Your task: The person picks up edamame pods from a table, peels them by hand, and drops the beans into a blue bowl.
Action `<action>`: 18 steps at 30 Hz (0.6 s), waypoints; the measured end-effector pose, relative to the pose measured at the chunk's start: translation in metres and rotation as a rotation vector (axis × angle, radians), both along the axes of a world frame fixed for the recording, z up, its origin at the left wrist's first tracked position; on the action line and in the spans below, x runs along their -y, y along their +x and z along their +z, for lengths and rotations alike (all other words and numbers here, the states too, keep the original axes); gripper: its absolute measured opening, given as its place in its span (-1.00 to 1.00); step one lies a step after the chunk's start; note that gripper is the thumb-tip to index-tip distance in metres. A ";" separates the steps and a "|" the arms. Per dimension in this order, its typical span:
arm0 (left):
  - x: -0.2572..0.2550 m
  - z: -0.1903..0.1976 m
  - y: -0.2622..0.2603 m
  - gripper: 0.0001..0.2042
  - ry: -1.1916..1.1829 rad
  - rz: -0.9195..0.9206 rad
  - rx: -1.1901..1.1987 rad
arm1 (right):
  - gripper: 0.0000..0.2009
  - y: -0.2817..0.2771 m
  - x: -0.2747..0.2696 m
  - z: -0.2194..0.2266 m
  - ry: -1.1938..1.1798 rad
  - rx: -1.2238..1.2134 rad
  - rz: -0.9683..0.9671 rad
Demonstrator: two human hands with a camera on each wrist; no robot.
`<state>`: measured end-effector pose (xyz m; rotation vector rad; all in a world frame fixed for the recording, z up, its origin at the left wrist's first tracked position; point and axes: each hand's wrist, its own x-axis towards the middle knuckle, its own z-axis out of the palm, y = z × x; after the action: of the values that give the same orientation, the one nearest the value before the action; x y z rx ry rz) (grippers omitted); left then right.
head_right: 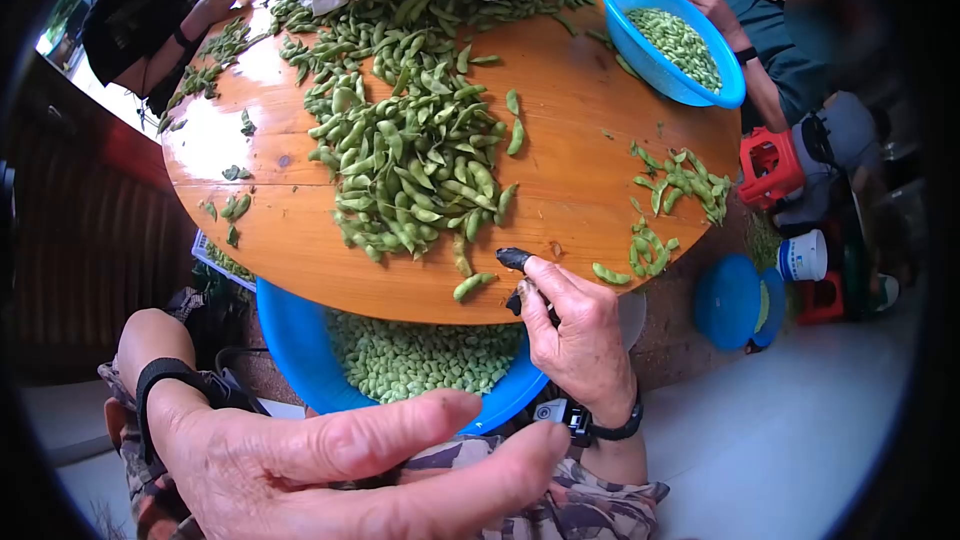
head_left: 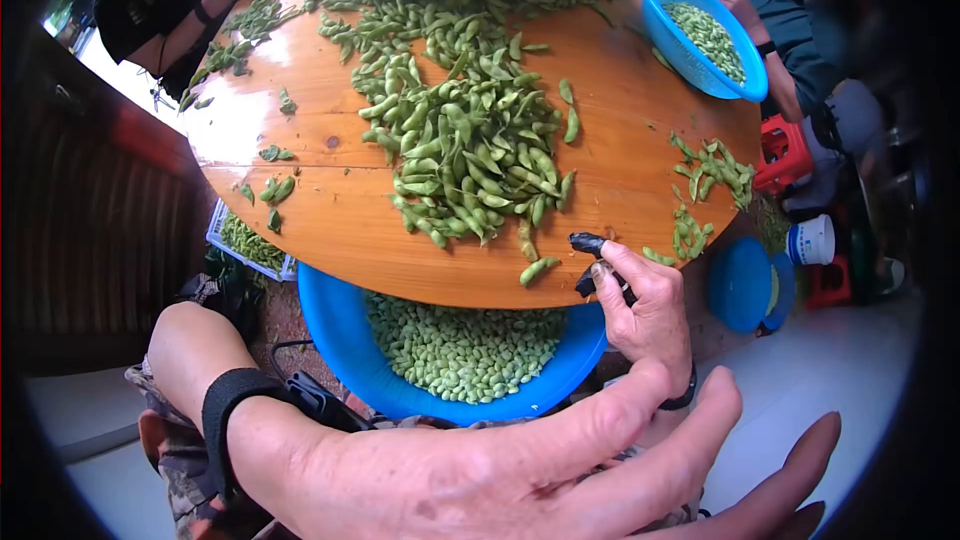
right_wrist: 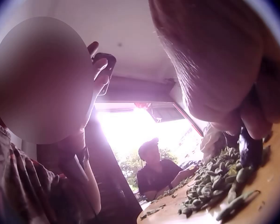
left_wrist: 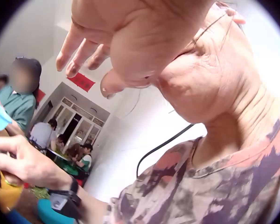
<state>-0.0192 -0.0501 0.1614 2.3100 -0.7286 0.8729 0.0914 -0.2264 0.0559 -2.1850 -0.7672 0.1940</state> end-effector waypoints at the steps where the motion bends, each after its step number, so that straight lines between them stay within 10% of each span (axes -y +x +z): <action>1: 0.003 0.000 -0.004 -0.71 -0.007 0.022 0.010 | -0.72 -0.004 -0.001 -0.001 -0.004 0.001 -0.014; 10: -0.016 -0.010 -0.011 -0.77 0.113 -0.118 0.264 | -0.75 -0.015 0.009 -0.023 0.095 -0.005 -0.107; 13: -0.026 -0.004 -0.029 -0.71 -0.049 -0.119 -0.046 | -0.74 -0.015 0.014 -0.029 0.079 0.058 -0.130; 15: -0.045 -0.046 -0.019 -0.75 0.244 -0.100 0.336 | -0.72 -0.014 0.018 -0.024 0.049 0.116 -0.158; 18: -0.036 -0.094 0.011 -0.69 -0.025 0.047 -0.182 | -0.71 -0.014 0.023 -0.033 0.022 0.150 -0.207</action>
<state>-0.0085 -0.0139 0.0671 2.3550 -0.5844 0.6766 0.0770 -0.2489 0.0227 -2.2584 -0.6149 -0.0835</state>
